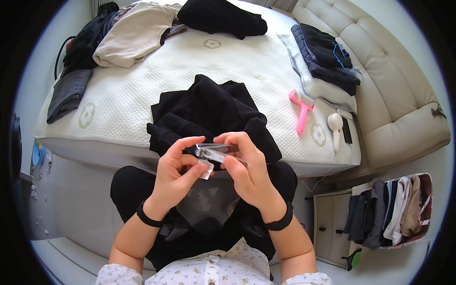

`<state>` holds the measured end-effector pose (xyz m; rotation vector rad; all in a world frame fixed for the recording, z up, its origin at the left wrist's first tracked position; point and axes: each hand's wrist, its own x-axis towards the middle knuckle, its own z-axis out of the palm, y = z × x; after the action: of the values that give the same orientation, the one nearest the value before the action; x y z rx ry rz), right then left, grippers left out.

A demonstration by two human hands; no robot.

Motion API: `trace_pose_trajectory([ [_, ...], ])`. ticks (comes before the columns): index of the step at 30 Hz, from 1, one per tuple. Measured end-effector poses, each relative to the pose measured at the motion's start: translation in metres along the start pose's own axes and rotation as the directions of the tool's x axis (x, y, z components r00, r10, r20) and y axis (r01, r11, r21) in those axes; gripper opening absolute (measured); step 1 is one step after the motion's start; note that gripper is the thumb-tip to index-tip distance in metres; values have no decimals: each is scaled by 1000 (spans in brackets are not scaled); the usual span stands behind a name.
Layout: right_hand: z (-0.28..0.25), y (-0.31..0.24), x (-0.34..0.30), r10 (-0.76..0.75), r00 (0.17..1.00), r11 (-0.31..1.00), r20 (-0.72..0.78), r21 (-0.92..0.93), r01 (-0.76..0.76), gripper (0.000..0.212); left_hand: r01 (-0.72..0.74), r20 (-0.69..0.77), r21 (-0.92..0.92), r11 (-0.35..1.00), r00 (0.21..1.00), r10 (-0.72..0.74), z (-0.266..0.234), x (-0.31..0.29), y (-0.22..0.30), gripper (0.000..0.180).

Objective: The person uses nail clippers to cut a tag off a black garment and then runs a lint roller over the fabric.

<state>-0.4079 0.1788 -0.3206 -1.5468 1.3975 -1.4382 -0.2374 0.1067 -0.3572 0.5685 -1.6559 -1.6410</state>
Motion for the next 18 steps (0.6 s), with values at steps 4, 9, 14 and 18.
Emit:
trace_pose_trajectory([
  [4,-8,9,14,55,998,998,42,39,-57,21,82,23,72,994,996,-84,9,-2,-4,39],
  [9,-10,13,18,109,988,953,110,273,-135,27,124,-8,-209,970,992,-129,19,6,-16,28],
  [14,-9,17,8,53,999,931,-2,362,-49,27,136,5,-229,964,990,-138,14,8,-8,20],
  [18,-5,8,-10,176,972,922,-154,372,-108,24,221,20,-482,848,970,-241,9,10,-7,25],
])
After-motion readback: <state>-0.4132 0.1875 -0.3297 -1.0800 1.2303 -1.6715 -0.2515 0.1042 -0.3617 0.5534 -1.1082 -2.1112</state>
